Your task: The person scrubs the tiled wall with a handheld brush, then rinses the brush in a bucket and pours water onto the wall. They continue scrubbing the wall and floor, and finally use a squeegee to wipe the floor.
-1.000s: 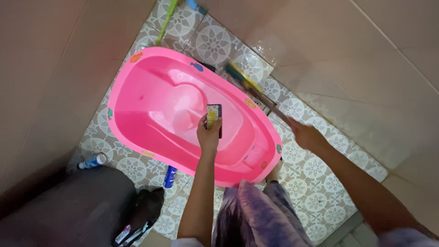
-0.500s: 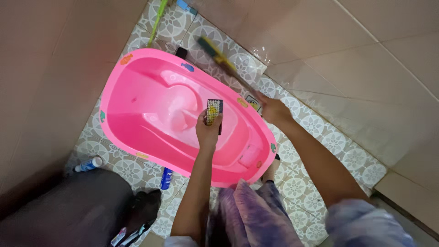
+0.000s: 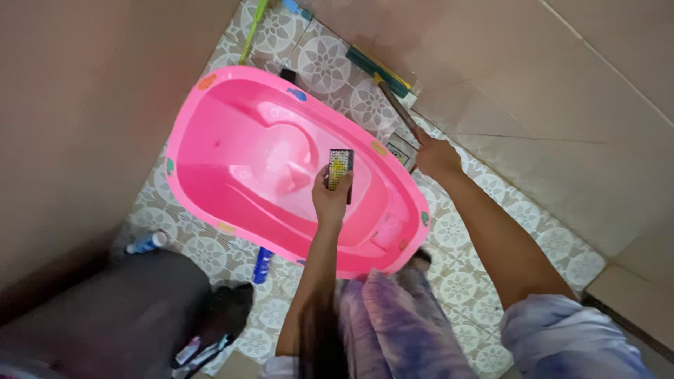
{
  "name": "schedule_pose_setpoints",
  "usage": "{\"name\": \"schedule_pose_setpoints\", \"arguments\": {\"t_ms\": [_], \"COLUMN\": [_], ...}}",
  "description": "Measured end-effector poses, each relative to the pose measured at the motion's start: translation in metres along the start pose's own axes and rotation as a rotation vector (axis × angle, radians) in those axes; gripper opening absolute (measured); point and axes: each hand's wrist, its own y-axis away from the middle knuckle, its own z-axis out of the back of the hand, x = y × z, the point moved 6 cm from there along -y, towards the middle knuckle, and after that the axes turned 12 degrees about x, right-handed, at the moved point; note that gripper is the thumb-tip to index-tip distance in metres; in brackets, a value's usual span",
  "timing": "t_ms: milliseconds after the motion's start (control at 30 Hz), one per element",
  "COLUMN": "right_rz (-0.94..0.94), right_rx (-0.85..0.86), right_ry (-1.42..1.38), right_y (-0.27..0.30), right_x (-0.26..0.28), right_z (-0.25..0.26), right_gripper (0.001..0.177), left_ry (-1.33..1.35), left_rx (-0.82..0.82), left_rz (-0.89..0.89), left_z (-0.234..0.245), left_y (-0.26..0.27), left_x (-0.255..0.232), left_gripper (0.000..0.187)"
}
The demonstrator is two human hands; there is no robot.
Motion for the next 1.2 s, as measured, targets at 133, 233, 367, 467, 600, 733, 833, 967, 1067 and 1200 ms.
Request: {"name": "schedule_pose_setpoints", "arguments": {"t_ms": [133, 233, 367, 467, 600, 733, 833, 967, 1067, 1200], "right_rz": [-0.072, 0.245, 0.050, 0.110, 0.260, 0.269, 0.212, 0.267, 0.284, 0.283], "right_rx": [0.374, 0.986, 0.634, 0.425, 0.220, 0.239, 0.216, 0.220, 0.105, 0.001], "right_ry": [-1.066, -1.668, -1.486, -1.304, -1.165, -1.265, -1.135, -1.230, -1.217, -1.270], "right_y": [-0.056, -0.065, -0.050, 0.020, 0.161, 0.221, 0.185, 0.184, 0.263, 0.310], "right_x": [-0.058, -0.048, -0.049, -0.039, -0.062, -0.083, -0.073, -0.062, -0.108, -0.154], "right_z": [-0.057, -0.065, -0.065, -0.043, -0.008, -0.009, -0.005, -0.013, -0.027, -0.037], "right_gripper": [0.075, 0.020, 0.028, 0.024, 0.020, 0.020, 0.027, 0.019, 0.018, 0.018], "left_ry": [-0.050, -0.058, -0.067, -0.056, 0.005, -0.032, -0.039, -0.095, -0.114, -0.122], "left_rx": [-0.042, -0.068, -0.089, -0.104, -0.092, -0.097, -0.090, -0.070, -0.047, -0.028], "left_rz": [-0.043, -0.060, -0.021, -0.079, -0.002, -0.115, -0.136, -0.111, -0.103, 0.001], "left_z": [-0.003, -0.006, -0.005, -0.004, -0.012, -0.025, -0.035, -0.043, -0.043, -0.048], "left_y": [0.021, 0.046, 0.086, 0.115, 0.147, 0.170, 0.181, 0.198, 0.213, 0.215], "left_x": [0.001, 0.012, 0.030, 0.043, 0.065, 0.079, 0.092, 0.101, 0.102, 0.099], "left_gripper": [0.056, 0.058, 0.057, 0.057, 0.059, 0.059, 0.060, 0.060, 0.060, 0.061]}}
